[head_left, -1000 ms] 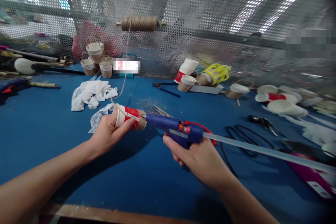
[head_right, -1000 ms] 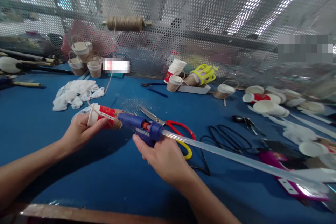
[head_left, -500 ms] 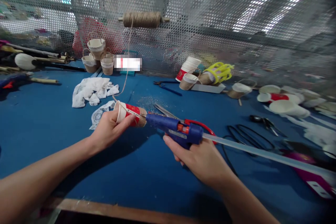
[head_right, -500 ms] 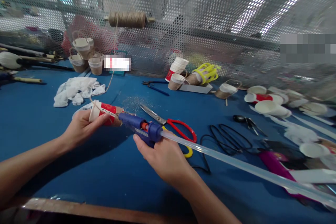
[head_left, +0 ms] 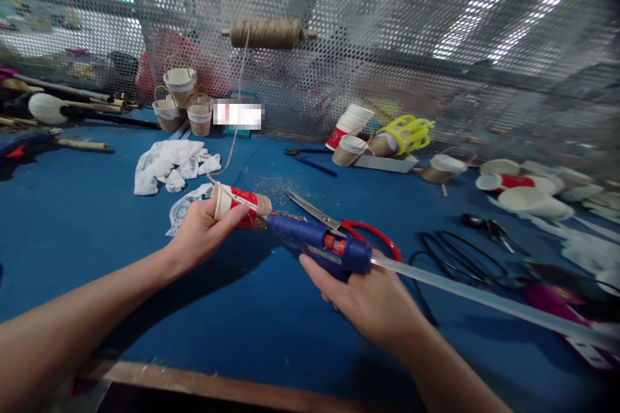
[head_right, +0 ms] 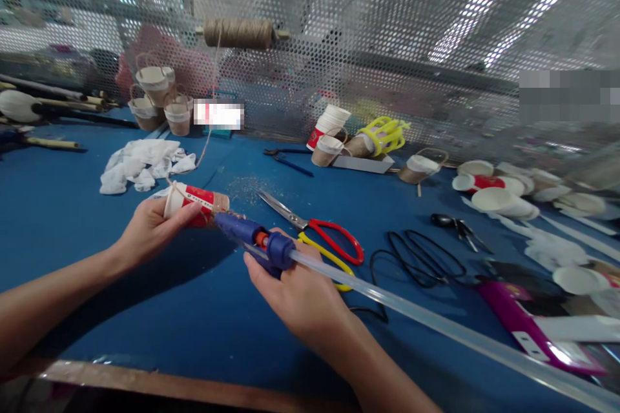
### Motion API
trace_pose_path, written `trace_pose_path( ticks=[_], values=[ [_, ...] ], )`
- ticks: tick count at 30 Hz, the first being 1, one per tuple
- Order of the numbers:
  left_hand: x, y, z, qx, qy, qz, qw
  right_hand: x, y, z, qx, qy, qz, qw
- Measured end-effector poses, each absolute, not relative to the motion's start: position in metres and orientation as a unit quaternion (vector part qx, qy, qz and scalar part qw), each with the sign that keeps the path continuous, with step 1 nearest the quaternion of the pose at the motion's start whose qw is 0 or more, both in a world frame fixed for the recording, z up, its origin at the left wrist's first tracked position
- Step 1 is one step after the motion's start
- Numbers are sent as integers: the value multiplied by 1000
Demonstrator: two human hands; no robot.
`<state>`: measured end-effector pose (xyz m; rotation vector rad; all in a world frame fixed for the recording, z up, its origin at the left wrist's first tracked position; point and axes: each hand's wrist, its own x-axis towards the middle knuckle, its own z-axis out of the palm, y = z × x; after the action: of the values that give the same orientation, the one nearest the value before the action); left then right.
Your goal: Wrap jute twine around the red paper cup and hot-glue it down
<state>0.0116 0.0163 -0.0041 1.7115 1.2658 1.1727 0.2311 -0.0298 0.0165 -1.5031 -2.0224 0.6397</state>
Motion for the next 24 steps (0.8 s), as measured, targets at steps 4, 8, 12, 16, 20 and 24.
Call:
trace_pose_path(
  ticks=[4, 8, 12, 16, 20, 24],
  values=[
    [13, 15, -2, 666, 474, 452, 356, 230, -28, 20, -562, -750, 218, 273],
    [13, 17, -3, 656, 486, 451, 360, 228, -25, 30, -561, -760, 200, 260],
    [13, 18, -4, 641, 493, 455, 374, 220, -27, 38, -566, -761, 185, 257],
    [13, 18, -4, 641, 495, 456, 370, 215, -30, 35, -580, -750, 169, 268],
    [14, 17, -4, 643, 491, 460, 367, 216, -31, 31, -571, -758, 165, 268],
    [14, 17, -4, 645, 485, 461, 369, 216, -31, 32, -564, -761, 177, 268]
  ],
)
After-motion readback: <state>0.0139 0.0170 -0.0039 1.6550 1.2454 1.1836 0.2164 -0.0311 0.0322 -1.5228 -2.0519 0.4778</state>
